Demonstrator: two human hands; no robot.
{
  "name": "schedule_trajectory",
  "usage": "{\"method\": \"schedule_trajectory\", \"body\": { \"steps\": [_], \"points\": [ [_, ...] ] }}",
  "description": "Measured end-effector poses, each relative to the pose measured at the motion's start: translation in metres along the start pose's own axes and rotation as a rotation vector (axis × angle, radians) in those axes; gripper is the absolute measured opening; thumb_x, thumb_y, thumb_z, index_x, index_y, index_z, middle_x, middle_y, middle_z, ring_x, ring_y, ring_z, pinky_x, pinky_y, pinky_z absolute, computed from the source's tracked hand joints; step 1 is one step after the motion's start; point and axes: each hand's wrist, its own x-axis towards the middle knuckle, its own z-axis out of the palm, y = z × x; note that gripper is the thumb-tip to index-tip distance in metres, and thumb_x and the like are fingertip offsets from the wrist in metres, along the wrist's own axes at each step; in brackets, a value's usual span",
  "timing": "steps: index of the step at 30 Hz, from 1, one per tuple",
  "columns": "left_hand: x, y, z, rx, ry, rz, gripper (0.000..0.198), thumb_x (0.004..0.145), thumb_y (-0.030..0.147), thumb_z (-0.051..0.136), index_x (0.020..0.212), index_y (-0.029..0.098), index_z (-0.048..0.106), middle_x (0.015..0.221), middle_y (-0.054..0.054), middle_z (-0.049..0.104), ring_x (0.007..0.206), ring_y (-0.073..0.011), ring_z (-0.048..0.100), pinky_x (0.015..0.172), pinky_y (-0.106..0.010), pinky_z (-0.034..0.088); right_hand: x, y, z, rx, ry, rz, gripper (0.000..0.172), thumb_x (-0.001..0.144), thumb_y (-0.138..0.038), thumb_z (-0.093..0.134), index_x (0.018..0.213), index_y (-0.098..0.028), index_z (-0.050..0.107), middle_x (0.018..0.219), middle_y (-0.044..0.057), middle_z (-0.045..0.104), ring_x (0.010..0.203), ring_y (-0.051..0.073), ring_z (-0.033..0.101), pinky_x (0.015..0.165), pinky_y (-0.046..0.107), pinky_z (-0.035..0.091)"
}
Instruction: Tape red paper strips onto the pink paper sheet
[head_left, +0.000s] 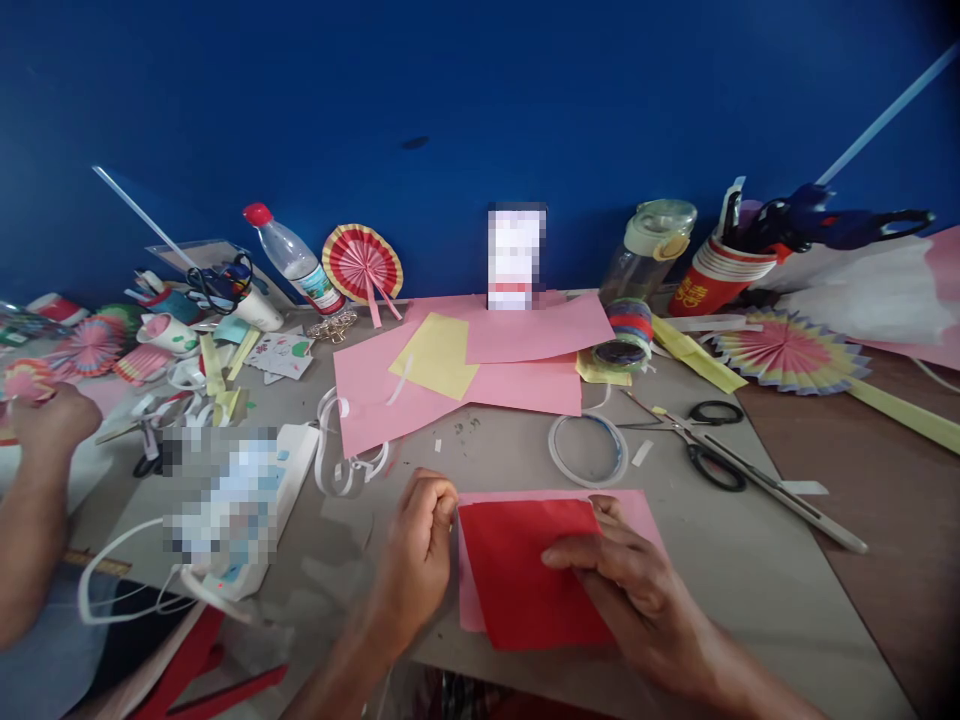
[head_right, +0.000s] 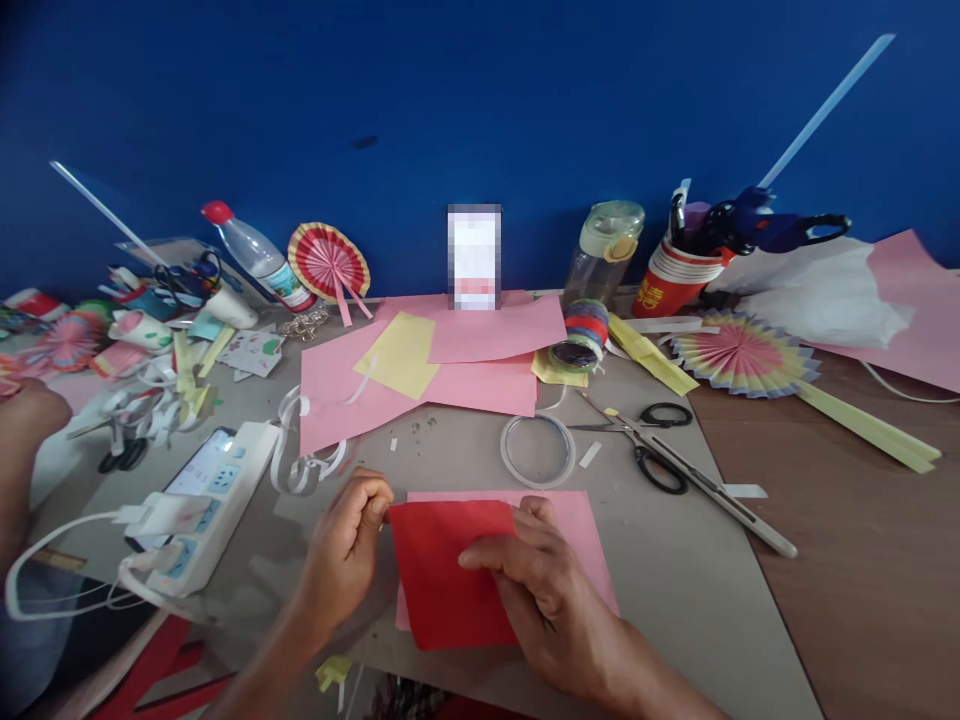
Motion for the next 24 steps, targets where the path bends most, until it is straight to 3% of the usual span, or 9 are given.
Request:
{"method": "schedule_trajectory", "body": {
  "steps": [5, 12, 16, 20, 24],
  "points": [
    [-0.002, -0.005, -0.004, 0.034, 0.040, -0.035, 0.021, 0.093, 0.026, 0.037, 0.075, 0.022, 0.046, 0.073, 0.000, 0.047, 0.067, -0.0143, 0.046, 0.064, -0.025, 0.038, 0.000, 0.001, -0.001, -0.013, 0.009, -0.002, 0.032, 0.084, -0.005, 0.040, 0.101, -0.027, 0.054, 0.079, -0.003, 0.065, 0.070, 0.014, 0.059, 0.084, 0.036, 0.040],
    [-0.007, -0.001, -0.004, -0.341, -0.100, -0.217, 0.033, 0.095, 0.039, 0.034, 0.076, 0.020, 0.052, 0.068, 0.000, 0.050, 0.066, -0.0143, 0.048, 0.065, -0.025, 0.038, 0.001, -0.001, -0.003, -0.026, 0.018, 0.017, 0.029, 0.085, -0.005, 0.042, 0.100, -0.026, 0.056, 0.081, -0.002, 0.066, 0.072, 0.014, 0.062, 0.089, 0.036, 0.042],
    [-0.010, -0.002, 0.000, -0.443, -0.144, -0.293, 0.025, 0.091, 0.043, 0.046, 0.082, 0.020, 0.052, 0.069, 0.002, 0.047, 0.065, -0.0128, 0.045, 0.061, -0.023, 0.038, 0.001, -0.002, -0.003, -0.030, 0.028, 0.010, 0.029, 0.085, -0.004, 0.042, 0.099, -0.026, 0.056, 0.080, -0.002, 0.066, 0.071, 0.013, 0.062, 0.089, 0.036, 0.043],
    [-0.013, -0.001, 0.003, -0.437, -0.041, -0.344, 0.019, 0.088, 0.039, 0.052, 0.084, 0.021, 0.052, 0.069, 0.003, 0.046, 0.062, -0.0111, 0.043, 0.058, -0.021, 0.038, 0.001, -0.001, -0.002, -0.052, 0.043, -0.007, 0.029, 0.084, -0.005, 0.042, 0.098, -0.025, 0.056, 0.079, -0.002, 0.067, 0.071, 0.013, 0.062, 0.088, 0.036, 0.043],
    [-0.017, -0.001, 0.000, -0.242, 0.030, -0.258, 0.015, 0.089, 0.032, 0.050, 0.079, 0.021, 0.053, 0.068, 0.003, 0.050, 0.061, -0.0112, 0.048, 0.058, -0.021, 0.039, 0.000, 0.001, -0.001, -0.068, 0.062, 0.021, 0.025, 0.086, -0.008, 0.043, 0.098, -0.025, 0.058, 0.080, -0.001, 0.067, 0.070, 0.014, 0.063, 0.082, 0.034, 0.045]
  ]
}}
